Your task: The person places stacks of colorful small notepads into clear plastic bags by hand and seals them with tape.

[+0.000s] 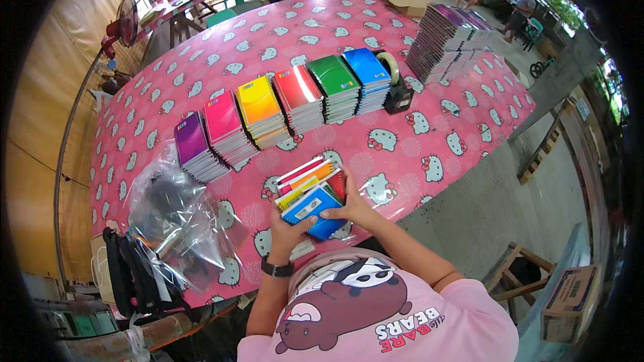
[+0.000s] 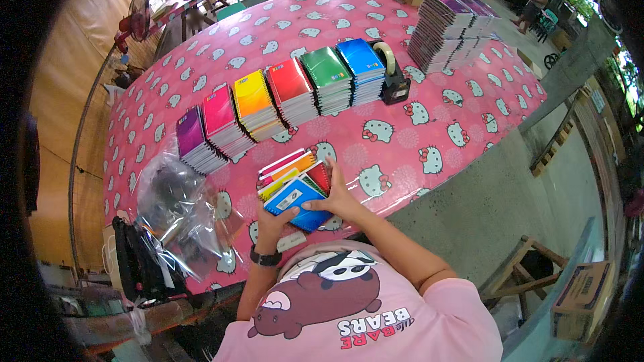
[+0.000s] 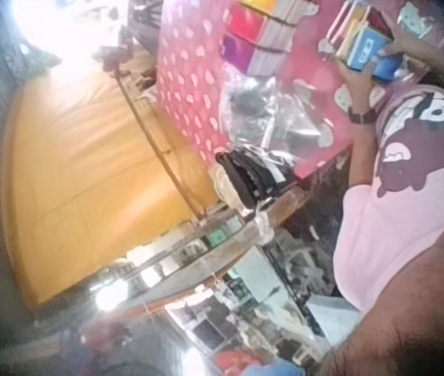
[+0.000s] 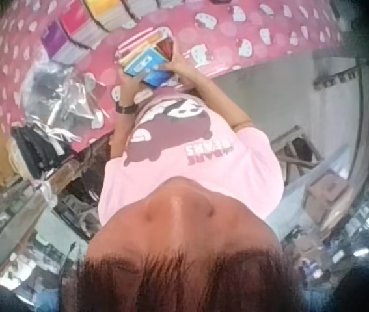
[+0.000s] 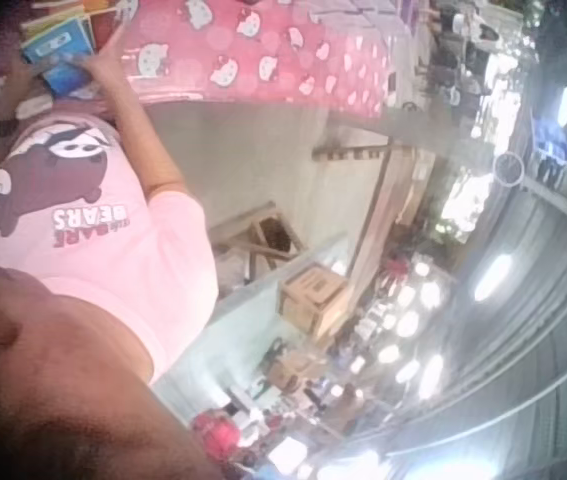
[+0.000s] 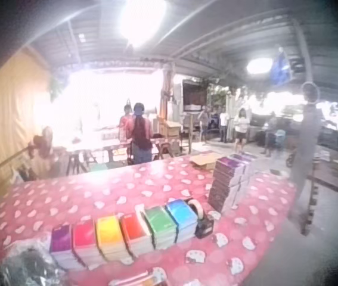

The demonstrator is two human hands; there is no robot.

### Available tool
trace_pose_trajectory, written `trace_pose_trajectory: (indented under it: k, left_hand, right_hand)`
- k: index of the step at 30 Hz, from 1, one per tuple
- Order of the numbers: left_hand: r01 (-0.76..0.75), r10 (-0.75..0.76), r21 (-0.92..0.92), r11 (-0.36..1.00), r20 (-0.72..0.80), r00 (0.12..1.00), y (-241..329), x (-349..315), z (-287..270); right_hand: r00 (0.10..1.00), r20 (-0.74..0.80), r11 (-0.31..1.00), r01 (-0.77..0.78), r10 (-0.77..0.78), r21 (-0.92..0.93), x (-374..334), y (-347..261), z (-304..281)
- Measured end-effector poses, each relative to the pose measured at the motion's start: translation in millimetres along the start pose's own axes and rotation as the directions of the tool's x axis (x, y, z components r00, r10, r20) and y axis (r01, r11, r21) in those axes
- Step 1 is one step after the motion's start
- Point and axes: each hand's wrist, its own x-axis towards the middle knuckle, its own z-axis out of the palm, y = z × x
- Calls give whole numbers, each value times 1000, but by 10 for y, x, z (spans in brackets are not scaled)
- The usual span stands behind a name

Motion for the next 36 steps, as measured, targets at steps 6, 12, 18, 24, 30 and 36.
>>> trace_pose_trajectory:
  k: [6, 12, 18, 24, 30, 36]
  left_hand:
    - [-68, 28, 205, 976, 191, 981, -23, 261, -153]
    - [-279, 248, 315, 907, 136, 959, -356, 323, -126]
    - [-78, 52, 205, 976, 129, 990, -553, 239, -171]
    - [-160, 139, 146, 976, 142, 980, -579, 187, -140]
    - [-53, 47, 155, 986, 47, 998, -505, 146, -38]
    - [49, -19, 149, 988, -201, 979, -98, 352, 68]
  right_hand:
    - [934, 348, 991, 114, -83, -68, 252, -138, -256]
    - [960, 260, 995, 103, -103, 15, 327, -3, -5]
    - [964, 260, 998, 40, -54, 57, 316, 176, -25]
    - [933, 289, 942, 276, -215, -191, 265, 173, -65]
    - [945, 323, 983, 8, 54, -185, 346, 144, -175]
    - [981, 67, 776, 185, -182, -603, 667, 83, -914]
